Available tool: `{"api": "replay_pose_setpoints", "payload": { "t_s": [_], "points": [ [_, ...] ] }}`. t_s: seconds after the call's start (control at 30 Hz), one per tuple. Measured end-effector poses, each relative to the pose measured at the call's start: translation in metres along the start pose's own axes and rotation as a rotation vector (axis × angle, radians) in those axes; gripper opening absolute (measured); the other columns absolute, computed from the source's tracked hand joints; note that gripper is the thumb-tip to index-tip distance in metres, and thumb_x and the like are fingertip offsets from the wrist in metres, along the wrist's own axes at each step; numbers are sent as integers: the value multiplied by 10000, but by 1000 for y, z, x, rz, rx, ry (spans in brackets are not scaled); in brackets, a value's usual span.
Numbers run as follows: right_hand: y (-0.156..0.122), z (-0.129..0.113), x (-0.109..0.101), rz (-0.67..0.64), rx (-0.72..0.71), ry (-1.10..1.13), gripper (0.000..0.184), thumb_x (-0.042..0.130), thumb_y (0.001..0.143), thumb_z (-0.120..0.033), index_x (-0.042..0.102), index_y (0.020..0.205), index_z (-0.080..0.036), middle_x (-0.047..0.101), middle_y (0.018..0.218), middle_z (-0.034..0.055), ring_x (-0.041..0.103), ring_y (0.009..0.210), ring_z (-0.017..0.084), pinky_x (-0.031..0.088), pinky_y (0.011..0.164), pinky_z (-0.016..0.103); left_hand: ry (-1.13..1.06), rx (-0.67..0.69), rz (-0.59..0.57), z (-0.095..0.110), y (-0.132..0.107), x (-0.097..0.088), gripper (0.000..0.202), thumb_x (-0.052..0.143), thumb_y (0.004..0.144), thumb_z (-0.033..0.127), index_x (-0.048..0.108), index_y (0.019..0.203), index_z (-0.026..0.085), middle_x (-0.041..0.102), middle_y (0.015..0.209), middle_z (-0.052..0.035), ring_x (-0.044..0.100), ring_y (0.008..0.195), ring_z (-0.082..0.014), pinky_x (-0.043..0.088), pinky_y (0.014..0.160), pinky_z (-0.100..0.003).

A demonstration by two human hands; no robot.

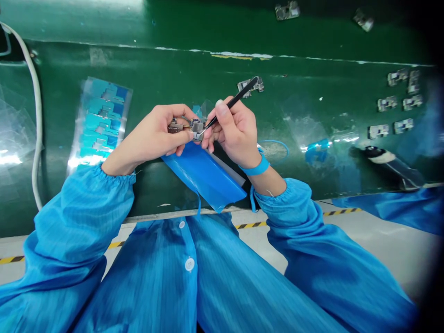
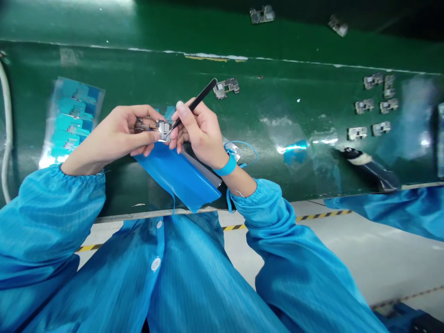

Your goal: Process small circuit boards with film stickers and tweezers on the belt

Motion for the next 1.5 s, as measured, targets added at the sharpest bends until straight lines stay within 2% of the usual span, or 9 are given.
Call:
{"api": "replay_pose_setpoints", "payload": {
  "t_s": [0.2, 0.37, 0.57, 0.73, 0.9, 1.07, 1.33, 1.5],
  "points": [
    [-1, -4, 1, 22, 3, -8, 571, 693, 982, -816, 566, 973, -259, 694, 660, -59, 744, 557, 135, 541, 425, 194, -2, -11, 23, 4, -2, 1, 117, 789, 962, 126, 690, 1013, 163, 664, 664, 8, 498, 487, -75, 351, 451, -195],
    [-1, -9, 2, 43, -22, 32, 588, 765, 905, -823, 606, 929, -257, 704, 622, -73, 729, 501, 120, 494, 414, 184, -2, -29, 19, 3, -2, 1, 127, 800, 946, 140, 695, 1011, 173, 674, 675, 12, 522, 504, -87, 357, 459, -216],
    [-2, 0, -5, 96, 76, -94, 673, 690, 855, -923, 618, 975, -264, 698, 671, -55, 786, 633, 141, 540, 476, 191, 22, -40, 29, 3, -2, 1, 128, 789, 934, 133, 700, 1013, 180, 677, 685, 14, 533, 524, -92, 354, 470, -224],
    [-4, -6, -2, 99, 25, -76, 631, 689, 909, -898, 599, 968, -277, 704, 666, -49, 734, 562, 135, 523, 428, 232, 45, -48, 39, 3, -3, 0, 107, 765, 948, 145, 719, 1039, 179, 676, 692, 4, 538, 548, -100, 349, 487, -231],
    [-3, -8, 0, 92, -4, -35, 619, 735, 898, -886, 598, 941, -284, 708, 640, -51, 697, 530, 109, 478, 430, 243, 79, -37, 29, 3, -2, 0, 101, 750, 950, 132, 719, 1033, 179, 657, 677, 4, 519, 544, -96, 349, 488, -226],
    [-3, -8, 0, 89, -9, -6, 580, 767, 918, -843, 594, 930, -289, 702, 637, -48, 694, 515, 125, 467, 425, 264, 79, -31, 26, 1, -1, -1, 94, 760, 958, 155, 718, 1037, 186, 657, 685, -1, 537, 561, -102, 349, 483, -221],
    [-5, -2, -3, 99, 35, -71, 617, 702, 911, -909, 594, 973, -305, 703, 672, -23, 744, 642, 152, 509, 487, 265, 61, -37, 34, 3, -3, 0, 101, 716, 994, 124, 721, 1083, 172, 666, 718, 5, 543, 584, -93, 344, 497, -231],
    [-7, -5, -5, 133, 49, -107, 642, 687, 891, -937, 603, 984, -308, 708, 696, -19, 743, 639, 161, 524, 484, 271, 39, -14, 29, 2, -3, 0, 146, 811, 983, 174, 714, 1091, 167, 702, 755, 17, 590, 623, -91, 385, 546, -241]
  ]
}}
Point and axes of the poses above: each hand's wrist, its own y-axis towards the middle knuckle, its own x-axis out of the palm, z = x × y, the point moved 9 cm from there along y, towards the middle knuckle
